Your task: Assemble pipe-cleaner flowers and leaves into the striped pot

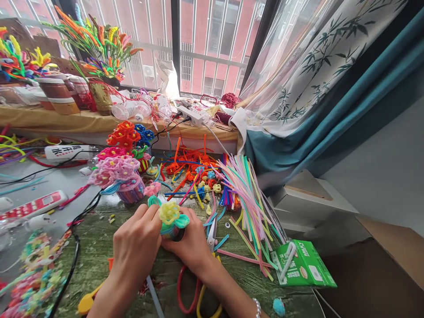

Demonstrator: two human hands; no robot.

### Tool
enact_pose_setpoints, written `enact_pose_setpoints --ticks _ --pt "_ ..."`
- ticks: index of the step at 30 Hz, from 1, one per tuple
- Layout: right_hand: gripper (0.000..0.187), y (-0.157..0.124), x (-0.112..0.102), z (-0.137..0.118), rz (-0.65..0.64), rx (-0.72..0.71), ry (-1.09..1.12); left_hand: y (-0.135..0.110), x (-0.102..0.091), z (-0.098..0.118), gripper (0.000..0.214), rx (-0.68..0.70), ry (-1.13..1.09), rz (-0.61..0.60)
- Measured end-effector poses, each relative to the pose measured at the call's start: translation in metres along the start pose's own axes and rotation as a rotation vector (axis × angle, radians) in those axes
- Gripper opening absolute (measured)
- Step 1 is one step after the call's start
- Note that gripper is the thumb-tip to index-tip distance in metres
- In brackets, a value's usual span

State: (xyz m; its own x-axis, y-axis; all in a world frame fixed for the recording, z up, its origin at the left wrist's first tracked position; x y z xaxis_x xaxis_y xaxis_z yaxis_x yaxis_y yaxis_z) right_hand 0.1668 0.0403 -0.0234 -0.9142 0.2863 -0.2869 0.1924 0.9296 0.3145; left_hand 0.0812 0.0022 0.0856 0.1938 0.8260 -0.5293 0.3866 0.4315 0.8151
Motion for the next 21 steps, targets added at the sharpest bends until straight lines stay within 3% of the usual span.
enact_pose_setpoints --ticks 10,21 --pt "0.055 0.0 -0.001 -0.002 0.0 0.008 -0.025 0.005 0.005 -0.002 0.027 -0.008 0.107 0.008" --pt "0.059 0.0 0.0 0.001 -0.001 0.011 -0.009 0.001 0.018 -0.004 0.029 -0.024 0.125 -0.084"
Point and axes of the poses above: each hand's wrist, its own y-axis towards the middle knuckle, its own x-axis out of the palm, z = x × y, the point moved 10 cm from there along y, towards the middle knuckle, and after that the axes turned 15 degrees about z, right-handed, at the moved point
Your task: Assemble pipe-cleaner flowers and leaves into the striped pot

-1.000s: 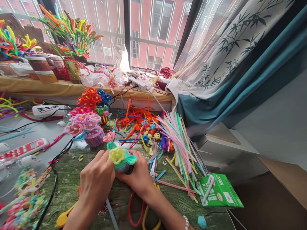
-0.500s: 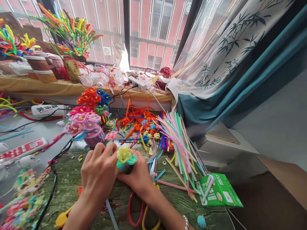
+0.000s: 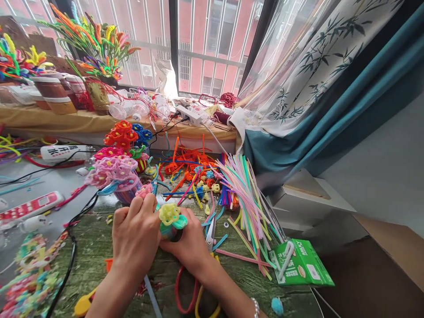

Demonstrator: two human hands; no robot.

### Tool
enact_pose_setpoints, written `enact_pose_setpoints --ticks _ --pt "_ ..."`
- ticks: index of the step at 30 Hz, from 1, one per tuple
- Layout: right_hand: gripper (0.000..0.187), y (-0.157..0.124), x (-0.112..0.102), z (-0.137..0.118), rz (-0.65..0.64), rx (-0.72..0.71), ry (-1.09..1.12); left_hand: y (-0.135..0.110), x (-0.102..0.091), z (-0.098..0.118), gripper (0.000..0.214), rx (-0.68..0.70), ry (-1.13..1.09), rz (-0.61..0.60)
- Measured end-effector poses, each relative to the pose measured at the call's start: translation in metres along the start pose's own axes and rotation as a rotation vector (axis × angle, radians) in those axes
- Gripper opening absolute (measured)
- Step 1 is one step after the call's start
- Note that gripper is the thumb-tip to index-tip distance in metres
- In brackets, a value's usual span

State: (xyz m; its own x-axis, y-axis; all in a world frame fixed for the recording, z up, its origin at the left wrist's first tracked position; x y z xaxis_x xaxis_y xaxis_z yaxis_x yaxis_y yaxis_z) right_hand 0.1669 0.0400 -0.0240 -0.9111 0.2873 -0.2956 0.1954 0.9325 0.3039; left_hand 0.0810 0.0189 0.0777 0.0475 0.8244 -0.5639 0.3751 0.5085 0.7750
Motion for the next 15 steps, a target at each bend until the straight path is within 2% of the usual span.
enact_pose_setpoints --ticks 4,8,11,15 --pt "0.059 0.001 0.0 0.001 0.0 0.01 0.003 -0.003 -0.001 0.001 0.025 0.012 0.005 -0.008" --pt "0.058 0.001 0.0 -0.002 -0.002 -0.004 0.014 -0.003 -0.012 0.0 0.025 0.019 -0.035 0.038" --pt "0.054 0.001 0.0 -0.004 -0.01 -0.027 0.006 -0.003 -0.019 -0.006 0.026 -0.053 -0.085 0.084" --pt "0.059 0.001 -0.001 -0.004 -0.01 -0.031 0.016 -0.008 -0.025 -0.014 0.028 -0.186 -0.173 0.164"
Point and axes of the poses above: each hand's wrist, its own y-axis towards the middle knuckle, its own x-axis out of the palm, z = x × y, the point moved 10 cm from there along y, towards the middle knuckle, and after that the axes turned 15 degrees about z, right-handed, at the moved point
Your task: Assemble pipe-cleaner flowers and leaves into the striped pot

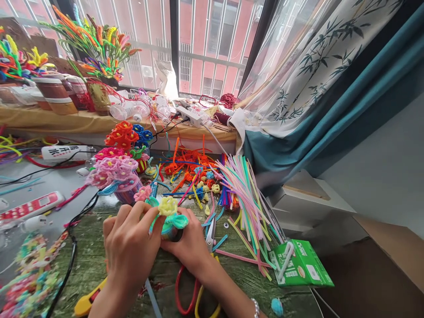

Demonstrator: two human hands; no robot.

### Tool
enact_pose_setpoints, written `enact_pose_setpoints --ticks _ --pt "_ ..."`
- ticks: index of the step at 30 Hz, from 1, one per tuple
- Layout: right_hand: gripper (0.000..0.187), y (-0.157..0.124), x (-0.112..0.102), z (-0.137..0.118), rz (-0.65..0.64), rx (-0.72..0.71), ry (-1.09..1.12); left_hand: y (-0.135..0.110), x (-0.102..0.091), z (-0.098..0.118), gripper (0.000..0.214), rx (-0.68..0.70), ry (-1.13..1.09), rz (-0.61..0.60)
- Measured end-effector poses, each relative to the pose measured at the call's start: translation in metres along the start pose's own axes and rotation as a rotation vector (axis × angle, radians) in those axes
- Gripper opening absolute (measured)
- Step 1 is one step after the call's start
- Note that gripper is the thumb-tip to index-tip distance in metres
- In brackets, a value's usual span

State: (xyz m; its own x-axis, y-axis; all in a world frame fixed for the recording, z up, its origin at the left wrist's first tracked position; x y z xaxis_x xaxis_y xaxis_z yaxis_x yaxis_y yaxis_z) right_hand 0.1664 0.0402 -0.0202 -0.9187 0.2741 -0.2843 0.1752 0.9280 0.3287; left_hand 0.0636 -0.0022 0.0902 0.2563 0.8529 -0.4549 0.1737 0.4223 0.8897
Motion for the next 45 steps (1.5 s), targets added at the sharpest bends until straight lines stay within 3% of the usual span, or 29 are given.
enact_pose_setpoints --ticks 10,16,24,31,35,40,45 --pt "0.059 0.0 0.0 0.004 -0.011 0.057 0.016 -0.031 0.008 -0.034 0.027 -0.473 -0.448 0.067" --pt "0.061 0.001 0.0 0.005 -0.008 0.056 0.003 -0.047 0.023 -0.048 0.021 -0.637 -0.509 0.066" --pt "0.054 0.0 -0.002 0.001 -0.002 0.052 0.055 -0.04 0.019 -0.051 0.024 -0.633 -0.444 -0.026" --pt "0.059 0.002 0.0 0.005 -0.01 0.058 0.092 -0.026 0.031 -0.062 0.048 -0.501 -0.283 -0.128" --pt "0.053 0.004 0.0 0.001 -0.009 0.021 0.104 -0.02 0.039 -0.057 0.036 -0.413 -0.378 -0.158" --pt "0.052 0.005 0.001 0.002 -0.018 0.015 0.112 -0.018 0.029 -0.047 0.025 -0.293 -0.407 -0.074" --pt "0.05 0.004 0.0 0.003 -0.013 0.01 0.095 -0.021 0.027 -0.04 0.022 -0.293 -0.468 -0.041"
Point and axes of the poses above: each hand's wrist, its own y-axis towards the middle knuckle, its own x-axis out of the palm, z = x × y, the point moved 10 cm from there along y, towards the middle knuckle, and after that the axes turned 15 degrees about z, right-handed, at the moved point
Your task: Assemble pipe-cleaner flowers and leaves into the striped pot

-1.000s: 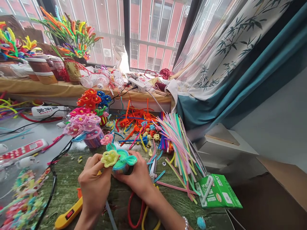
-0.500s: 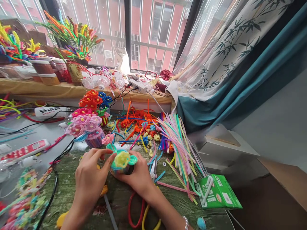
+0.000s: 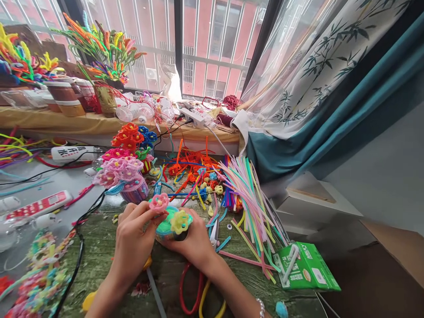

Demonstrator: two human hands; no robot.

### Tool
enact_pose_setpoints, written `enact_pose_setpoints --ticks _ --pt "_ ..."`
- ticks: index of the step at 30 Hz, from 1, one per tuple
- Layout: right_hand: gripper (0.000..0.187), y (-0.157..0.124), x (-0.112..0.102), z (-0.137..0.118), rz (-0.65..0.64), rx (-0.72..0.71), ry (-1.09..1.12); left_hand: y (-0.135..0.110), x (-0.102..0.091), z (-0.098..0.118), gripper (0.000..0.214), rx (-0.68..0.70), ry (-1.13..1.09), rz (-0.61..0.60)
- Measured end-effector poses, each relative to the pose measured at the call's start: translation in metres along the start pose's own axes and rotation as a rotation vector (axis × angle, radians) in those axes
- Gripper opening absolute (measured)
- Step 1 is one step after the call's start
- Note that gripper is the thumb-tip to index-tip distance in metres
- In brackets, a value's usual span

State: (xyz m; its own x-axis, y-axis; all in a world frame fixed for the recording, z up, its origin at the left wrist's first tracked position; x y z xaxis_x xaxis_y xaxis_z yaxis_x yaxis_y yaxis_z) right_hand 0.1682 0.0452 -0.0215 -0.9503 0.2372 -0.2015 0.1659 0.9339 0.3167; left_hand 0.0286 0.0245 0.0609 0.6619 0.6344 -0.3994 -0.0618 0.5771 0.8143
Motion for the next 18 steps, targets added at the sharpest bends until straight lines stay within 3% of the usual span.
enact_pose_setpoints --ticks 7,18 --pt "0.051 0.0 0.002 -0.002 -0.018 -0.012 0.029 0.003 0.002 -0.002 0.024 -0.063 0.025 0.054" --pt "0.058 0.0 0.002 -0.005 -0.043 -0.035 0.001 0.006 0.012 -0.007 0.021 -0.103 0.052 -0.014"
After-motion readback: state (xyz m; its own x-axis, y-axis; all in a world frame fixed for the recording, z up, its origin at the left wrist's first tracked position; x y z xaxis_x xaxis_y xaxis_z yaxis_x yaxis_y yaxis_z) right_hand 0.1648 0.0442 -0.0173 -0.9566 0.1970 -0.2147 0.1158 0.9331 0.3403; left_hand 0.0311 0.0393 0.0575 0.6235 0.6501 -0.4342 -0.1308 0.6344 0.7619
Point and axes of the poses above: each hand's wrist, its own y-axis towards the middle knuckle, its own x-axis out of the palm, z = x × y, the point moved 10 cm from there along y, towards the middle knuckle, and after that the axes turned 15 degrees about z, right-handed, at the moved point
